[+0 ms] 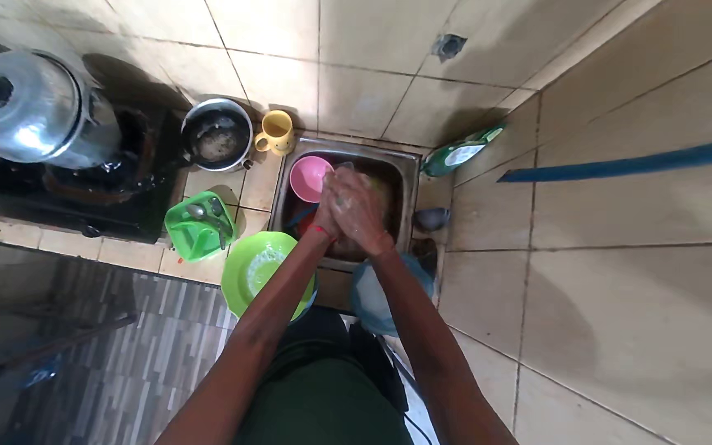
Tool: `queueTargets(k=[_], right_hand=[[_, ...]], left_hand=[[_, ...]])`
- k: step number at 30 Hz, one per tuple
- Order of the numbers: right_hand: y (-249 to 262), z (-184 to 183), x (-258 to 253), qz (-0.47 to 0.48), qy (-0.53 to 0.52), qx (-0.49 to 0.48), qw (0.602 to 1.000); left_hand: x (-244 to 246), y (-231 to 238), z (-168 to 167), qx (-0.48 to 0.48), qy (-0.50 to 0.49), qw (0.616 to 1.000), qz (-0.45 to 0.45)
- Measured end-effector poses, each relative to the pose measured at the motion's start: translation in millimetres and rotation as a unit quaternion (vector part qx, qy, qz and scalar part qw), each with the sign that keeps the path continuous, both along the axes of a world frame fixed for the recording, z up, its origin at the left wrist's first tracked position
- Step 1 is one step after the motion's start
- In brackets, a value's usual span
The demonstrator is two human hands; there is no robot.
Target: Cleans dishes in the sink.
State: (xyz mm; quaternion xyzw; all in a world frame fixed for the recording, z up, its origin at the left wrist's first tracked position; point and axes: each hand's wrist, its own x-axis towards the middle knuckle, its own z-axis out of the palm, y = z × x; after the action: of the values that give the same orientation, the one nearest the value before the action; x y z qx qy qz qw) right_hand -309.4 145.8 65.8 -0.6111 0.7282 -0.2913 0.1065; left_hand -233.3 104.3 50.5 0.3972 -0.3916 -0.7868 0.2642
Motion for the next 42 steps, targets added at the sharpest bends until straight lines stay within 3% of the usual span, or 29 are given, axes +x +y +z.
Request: queueTargets(k=[2,4,6,9,11,13,15,17,19,20,24,28,29,34,39,42], right_hand=[[-12.3,10.7,-20.5,-0.063,-0.127,0.056,0.988],[-13.6,19.7,-37.1,-0.145,-0.274,0.1,0.945],[-3.4,17.0,-34.2,-0.191,-0.312,0.094,0.926],[16.5,9.4,-3.9,-0.147,-0.148,0.013,0.978],[15.6,4.0,10.3,-0.083,-0.026,-0.012,0.996],[4.6,8.4,7.3,-0.054,0.007,-0.017,0.998],[-3.0,18.2,-12.5,-0.078,-0.137,0.032,0.987],[-1.1,16.4,-32.9,-0.142,-0.357,0.08,0.92],[6.7,-8.0,-39.0,-0.186,-0.496,0.068,0.845],[10.3,-15.9,-38.8,-0.192,-0.524,0.062,0.828],[12.7,-15.2,-44.0,-0.231,-0.433,0.159,0.856],[5.6,10.7,-61.7,-0.191,-0.27,0.245,0.911],[5.9,10.7,-62.6,-0.181,-0.251,0.243,0.919],[10.7,-26.8,-54.8,-0.203,-0.405,0.091,0.887],[-1.9,19.3,-58.9,-0.255,-0.216,0.071,0.94],[-1.1,52.1,-43.9,-0.224,-0.137,0.051,0.964]], left_hand=[[-4.8,-5.8,-15.5,0.08,0.065,0.994,0.024],[-5.4,-11.1,-6.5,0.14,0.103,0.984,0.042],[-3.9,-16.3,3.0,0.152,0.097,0.982,0.058],[-3.2,-14.3,3.8,0.097,0.08,0.989,0.078],[0.4,-1.3,-0.3,-0.044,0.016,0.997,0.063],[5.7,6.7,-3.6,-0.16,-0.064,0.985,0.012],[0.8,4.5,-7.3,-0.035,0.013,0.998,0.043],[-3.7,-0.5,-0.9,0.088,0.088,0.99,0.06],[-1.1,-2.8,2.8,0.11,0.1,0.988,0.04],[0.5,-2.6,1.6,0.103,0.097,0.99,0.029],[5.5,6.2,-11.2,0.059,0.07,0.996,-0.002],[1.7,8.4,-10.4,0.051,0.058,0.997,0.001],[0.4,7.8,-10.9,0.065,0.07,0.995,0.011],[-2.8,1.9,-6.2,0.153,0.163,0.974,0.027],[0.4,8.5,1.4,0.078,0.079,0.993,-0.032],[-3.6,15.4,-7.3,0.001,0.035,0.999,-0.01]])
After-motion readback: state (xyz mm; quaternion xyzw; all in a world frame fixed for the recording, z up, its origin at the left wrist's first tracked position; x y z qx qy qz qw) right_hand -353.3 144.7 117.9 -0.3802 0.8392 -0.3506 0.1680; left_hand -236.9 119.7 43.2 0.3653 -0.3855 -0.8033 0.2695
